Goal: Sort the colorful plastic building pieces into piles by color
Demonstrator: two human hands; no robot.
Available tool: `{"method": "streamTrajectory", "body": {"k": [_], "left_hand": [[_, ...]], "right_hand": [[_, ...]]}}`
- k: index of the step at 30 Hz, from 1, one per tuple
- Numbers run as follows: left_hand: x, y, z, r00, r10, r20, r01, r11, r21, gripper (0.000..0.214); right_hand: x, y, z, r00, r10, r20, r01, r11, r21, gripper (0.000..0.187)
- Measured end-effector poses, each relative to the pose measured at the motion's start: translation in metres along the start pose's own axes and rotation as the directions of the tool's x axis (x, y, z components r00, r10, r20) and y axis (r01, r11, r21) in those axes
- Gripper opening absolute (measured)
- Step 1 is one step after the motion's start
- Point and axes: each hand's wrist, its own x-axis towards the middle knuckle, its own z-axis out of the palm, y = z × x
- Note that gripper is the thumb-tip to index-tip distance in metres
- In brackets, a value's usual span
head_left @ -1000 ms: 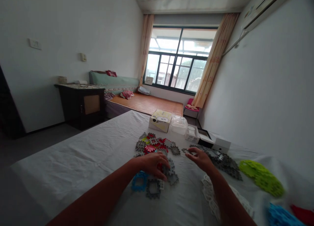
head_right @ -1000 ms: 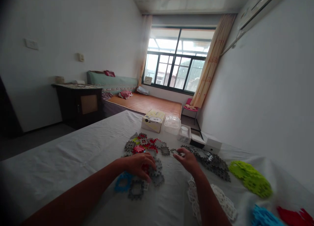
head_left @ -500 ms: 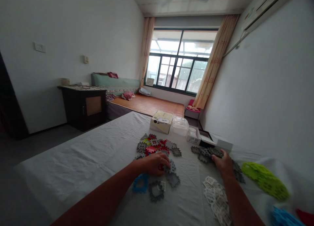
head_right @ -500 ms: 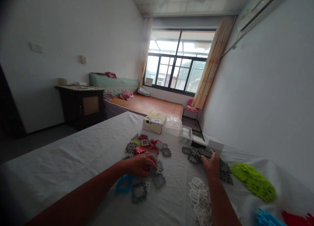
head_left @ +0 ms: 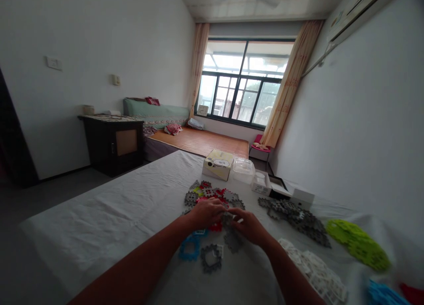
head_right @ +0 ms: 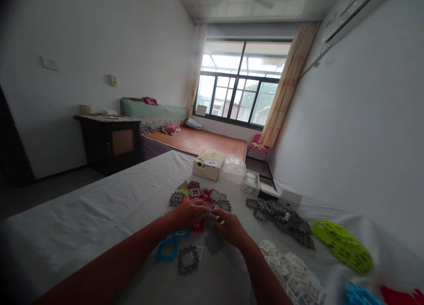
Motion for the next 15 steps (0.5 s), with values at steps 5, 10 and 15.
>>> {"method": "streamTrajectory", "body": {"k": [5, 10, 15], "left_hand": [[0.002, -0.001, 0.000, 0.995, -0.024, -0.100, 0.013, 0.995, -0.103, 0.023], [0.004, -0.002, 0.001, 0.986, -0.081, -0.144, 0.055, 0.983, -0.177, 0.023], [0.005, -0.003, 0.001, 0.986, -0.102, -0.131, 0.074, 0.977, -0.199, 0.020]], "right_hand": [[0.000, -0.004, 0.005, 0.994, 0.003, -0.106, -0.001, 1.000, 0.013, 0.024], [0.001, -0.010, 0.000, 0.973, -0.006, -0.231, 0.011, 1.000, 0.021, 0.030], [0.000, -0.012, -0.002, 0.979, 0.009, -0.202, 0.001, 0.999, 0.052, 0.025]]}}
